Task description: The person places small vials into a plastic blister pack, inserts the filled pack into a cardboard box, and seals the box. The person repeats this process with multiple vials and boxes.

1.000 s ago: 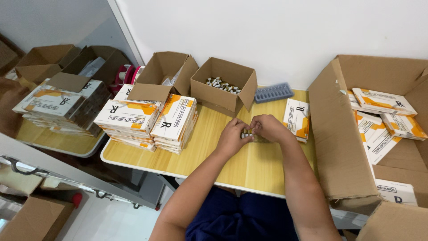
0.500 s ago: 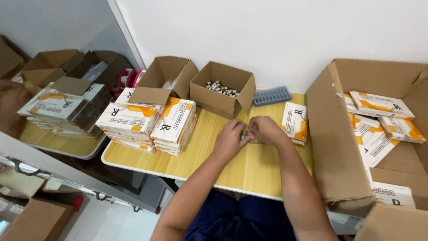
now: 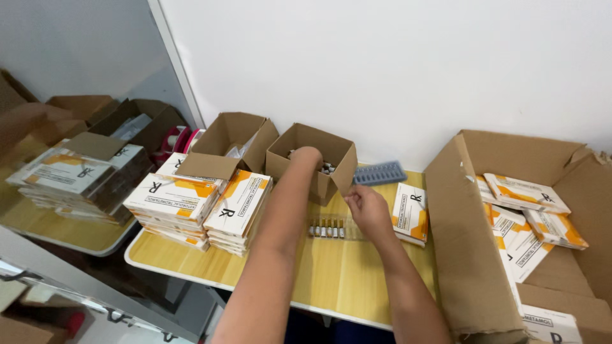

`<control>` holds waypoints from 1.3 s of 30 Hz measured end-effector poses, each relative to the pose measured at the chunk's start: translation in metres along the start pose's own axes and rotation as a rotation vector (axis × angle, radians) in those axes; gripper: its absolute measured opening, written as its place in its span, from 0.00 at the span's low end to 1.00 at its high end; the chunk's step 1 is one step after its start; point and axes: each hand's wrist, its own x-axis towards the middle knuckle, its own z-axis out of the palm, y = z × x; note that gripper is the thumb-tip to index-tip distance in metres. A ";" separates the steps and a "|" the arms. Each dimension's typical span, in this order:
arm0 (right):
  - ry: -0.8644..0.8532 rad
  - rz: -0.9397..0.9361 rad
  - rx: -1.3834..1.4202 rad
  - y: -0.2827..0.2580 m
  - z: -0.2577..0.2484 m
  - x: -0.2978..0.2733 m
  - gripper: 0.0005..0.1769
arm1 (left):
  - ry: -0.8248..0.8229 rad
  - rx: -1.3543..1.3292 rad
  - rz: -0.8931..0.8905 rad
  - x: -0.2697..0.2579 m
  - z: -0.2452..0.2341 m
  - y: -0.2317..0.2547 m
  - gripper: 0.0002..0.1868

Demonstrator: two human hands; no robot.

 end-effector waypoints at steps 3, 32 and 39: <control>0.016 -0.061 0.003 0.004 0.006 0.001 0.09 | 0.143 -0.079 0.052 0.056 0.026 0.006 0.20; 0.224 -0.191 0.199 -0.022 -0.022 -0.003 0.15 | 0.604 -0.939 0.739 -0.204 0.031 0.004 0.12; -0.091 0.023 0.047 -0.018 -0.031 -0.004 0.09 | 0.294 -1.172 0.697 -0.203 0.074 -0.001 0.14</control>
